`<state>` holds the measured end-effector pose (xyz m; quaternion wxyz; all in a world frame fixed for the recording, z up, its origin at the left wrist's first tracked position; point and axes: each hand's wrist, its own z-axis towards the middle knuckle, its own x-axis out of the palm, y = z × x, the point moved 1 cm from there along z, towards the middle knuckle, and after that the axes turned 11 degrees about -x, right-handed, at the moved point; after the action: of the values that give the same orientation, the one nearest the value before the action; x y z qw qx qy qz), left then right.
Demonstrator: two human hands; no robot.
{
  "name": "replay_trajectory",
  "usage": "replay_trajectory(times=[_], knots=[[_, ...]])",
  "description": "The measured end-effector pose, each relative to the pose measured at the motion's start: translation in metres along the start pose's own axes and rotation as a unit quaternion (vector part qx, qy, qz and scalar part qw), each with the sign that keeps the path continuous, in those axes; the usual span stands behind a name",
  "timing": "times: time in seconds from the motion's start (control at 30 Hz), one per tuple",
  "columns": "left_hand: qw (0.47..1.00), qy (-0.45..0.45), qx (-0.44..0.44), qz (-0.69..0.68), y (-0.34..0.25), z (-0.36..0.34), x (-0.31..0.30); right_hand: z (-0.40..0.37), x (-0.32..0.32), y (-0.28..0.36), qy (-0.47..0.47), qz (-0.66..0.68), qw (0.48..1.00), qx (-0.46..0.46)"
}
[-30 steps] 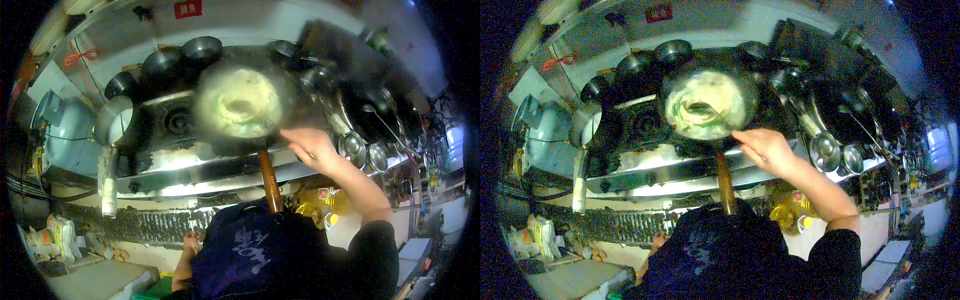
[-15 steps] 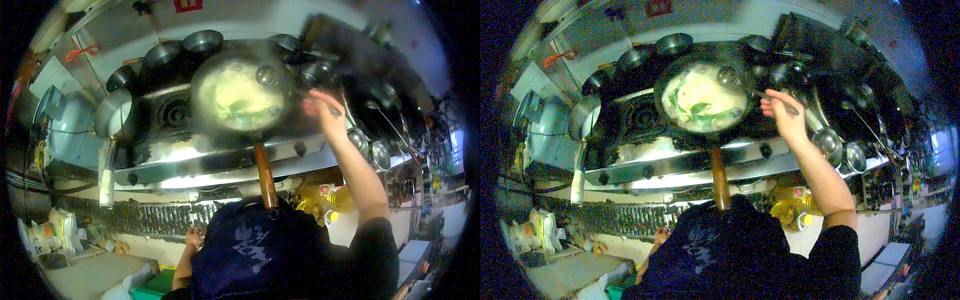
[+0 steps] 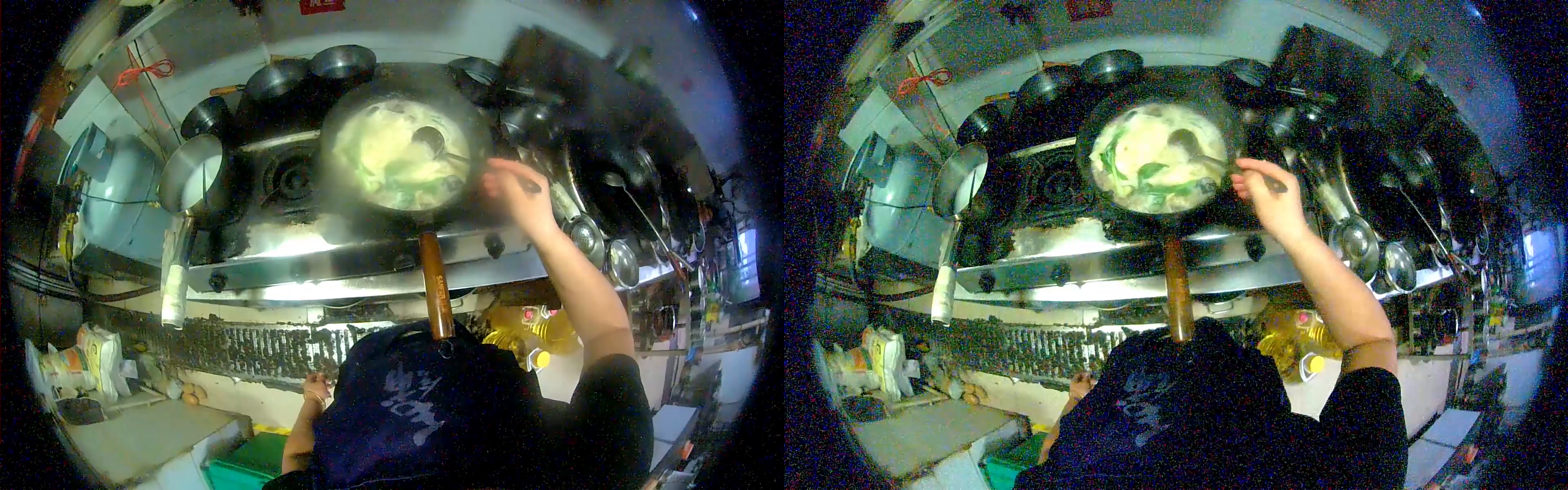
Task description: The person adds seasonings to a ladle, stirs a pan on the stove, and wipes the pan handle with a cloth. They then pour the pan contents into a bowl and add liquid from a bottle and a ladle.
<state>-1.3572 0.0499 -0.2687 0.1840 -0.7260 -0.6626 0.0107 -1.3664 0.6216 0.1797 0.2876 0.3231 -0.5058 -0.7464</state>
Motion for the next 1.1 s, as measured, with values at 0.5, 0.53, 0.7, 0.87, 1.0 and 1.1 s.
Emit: replay_trajectory(times=[0.5,0.53,0.7,0.87,1.0,1.1], knots=[[0.998,0.006,0.021,0.053,-0.004,0.001,0.019,-0.036,-0.024,0.091,-0.077,0.161,0.984,-0.024],[0.997,-0.002,0.013,0.082,-0.008,0.0,0.021,-0.042,-0.027,0.1,-0.069,0.174,0.982,-0.032],[0.987,-0.033,-0.018,0.158,-0.028,-0.025,0.043,-0.072,-0.037,0.15,-0.061,0.236,0.968,-0.049],[0.963,-0.099,0.082,0.236,-0.016,-0.005,0.032,-0.098,-0.051,0.179,-0.033,0.092,0.967,-0.234],[0.945,-0.21,0.091,0.236,-0.004,0.021,0.038,-0.058,-0.074,0.187,0.409,0.335,0.798,-0.291],[0.885,-0.224,0.121,0.39,-0.012,0.013,0.043,-0.065,-0.062,0.192,0.409,0.421,0.756,-0.289]])
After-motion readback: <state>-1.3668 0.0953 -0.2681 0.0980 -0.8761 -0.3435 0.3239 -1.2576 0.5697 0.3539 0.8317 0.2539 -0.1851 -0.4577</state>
